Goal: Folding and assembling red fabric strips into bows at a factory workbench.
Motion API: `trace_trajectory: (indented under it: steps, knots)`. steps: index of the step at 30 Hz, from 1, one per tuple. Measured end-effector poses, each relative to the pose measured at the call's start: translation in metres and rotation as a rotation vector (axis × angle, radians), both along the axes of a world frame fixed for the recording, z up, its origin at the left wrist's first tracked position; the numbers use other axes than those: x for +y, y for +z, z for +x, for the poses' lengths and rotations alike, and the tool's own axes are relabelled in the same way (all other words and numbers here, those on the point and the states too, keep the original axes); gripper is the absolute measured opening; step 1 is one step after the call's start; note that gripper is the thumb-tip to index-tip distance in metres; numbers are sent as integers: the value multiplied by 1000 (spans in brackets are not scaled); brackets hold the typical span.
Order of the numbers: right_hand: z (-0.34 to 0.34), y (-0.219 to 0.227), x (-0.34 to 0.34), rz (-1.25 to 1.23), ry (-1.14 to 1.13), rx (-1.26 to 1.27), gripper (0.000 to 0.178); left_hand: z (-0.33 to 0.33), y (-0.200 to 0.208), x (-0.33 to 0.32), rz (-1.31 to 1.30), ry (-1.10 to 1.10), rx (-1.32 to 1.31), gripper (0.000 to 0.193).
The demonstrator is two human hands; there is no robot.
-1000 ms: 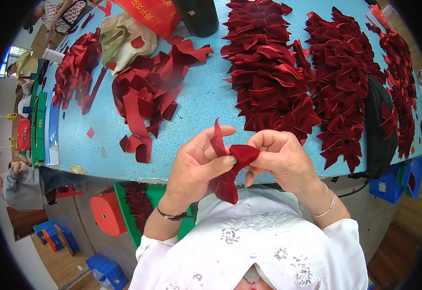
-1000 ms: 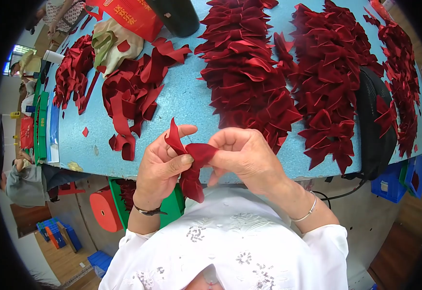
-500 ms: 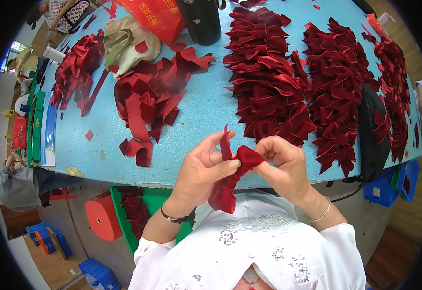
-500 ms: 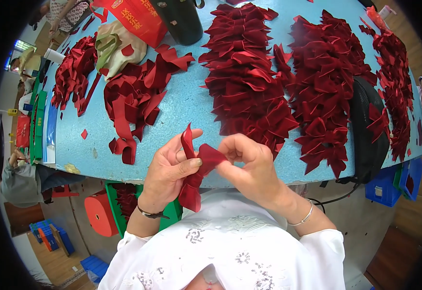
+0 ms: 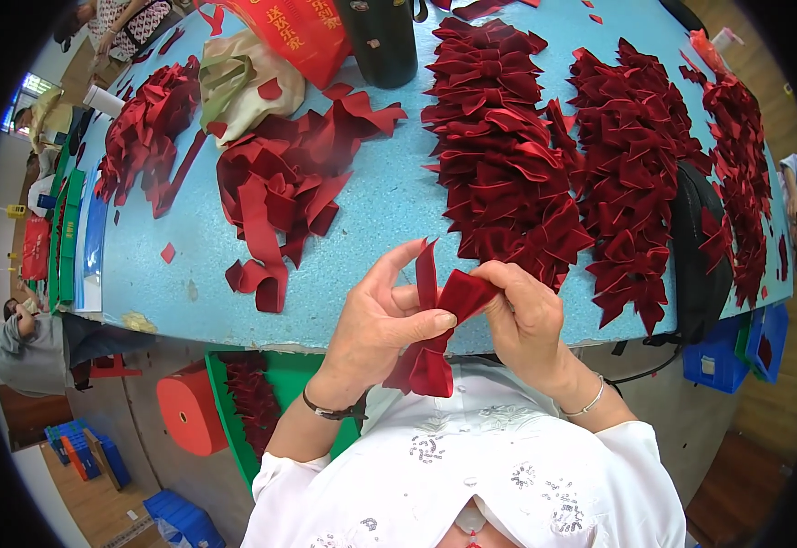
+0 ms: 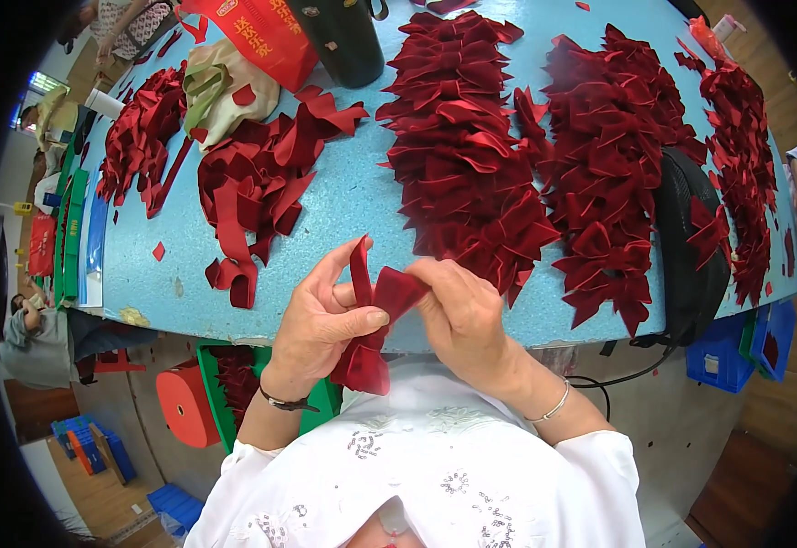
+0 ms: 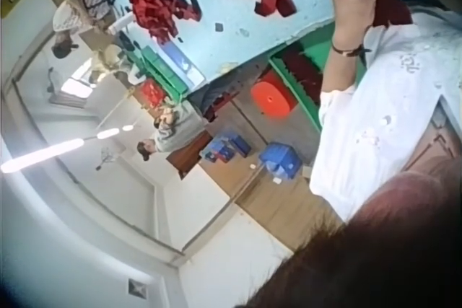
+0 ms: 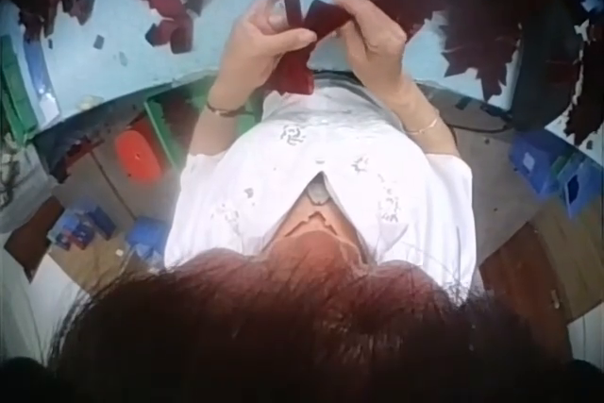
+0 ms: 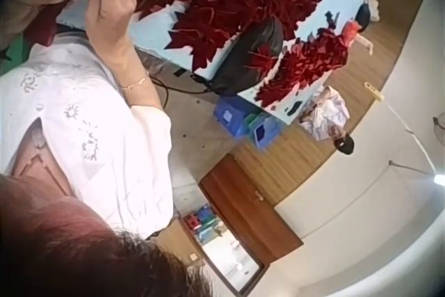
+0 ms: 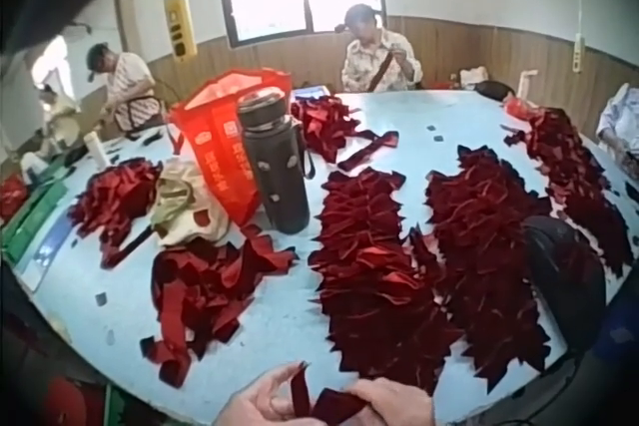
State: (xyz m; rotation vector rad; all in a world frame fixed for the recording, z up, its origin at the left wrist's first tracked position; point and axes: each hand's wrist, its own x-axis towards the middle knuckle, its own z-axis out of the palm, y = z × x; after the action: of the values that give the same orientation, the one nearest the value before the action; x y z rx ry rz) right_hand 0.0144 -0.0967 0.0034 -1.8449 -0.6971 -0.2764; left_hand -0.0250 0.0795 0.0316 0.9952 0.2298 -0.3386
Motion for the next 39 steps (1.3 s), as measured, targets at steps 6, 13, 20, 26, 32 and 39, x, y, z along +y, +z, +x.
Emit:
trace_trajectory:
  steps: [6,13,20,26,32,39]
  knots:
    - [4,-5,1,-148,-93,-360,16,0,-1,-4,8,36,-8,81]
    - [3,2,2,-25,6,-47,8,4,-5,2,-38,-15,2,67]
    - [3,-5,-2,-134,31,-119,6,2,-2,3,8,-202,82,30]
    - [2,-10,2,-121,-60,-98,6,1,-3,6,75,-144,-46,24]
    - [-1,-6,1,99,92,422,9,-4,-8,7,58,-50,20,23]
    - [-3,9,4,510,144,674,14,-7,-7,7,18,0,47,24]
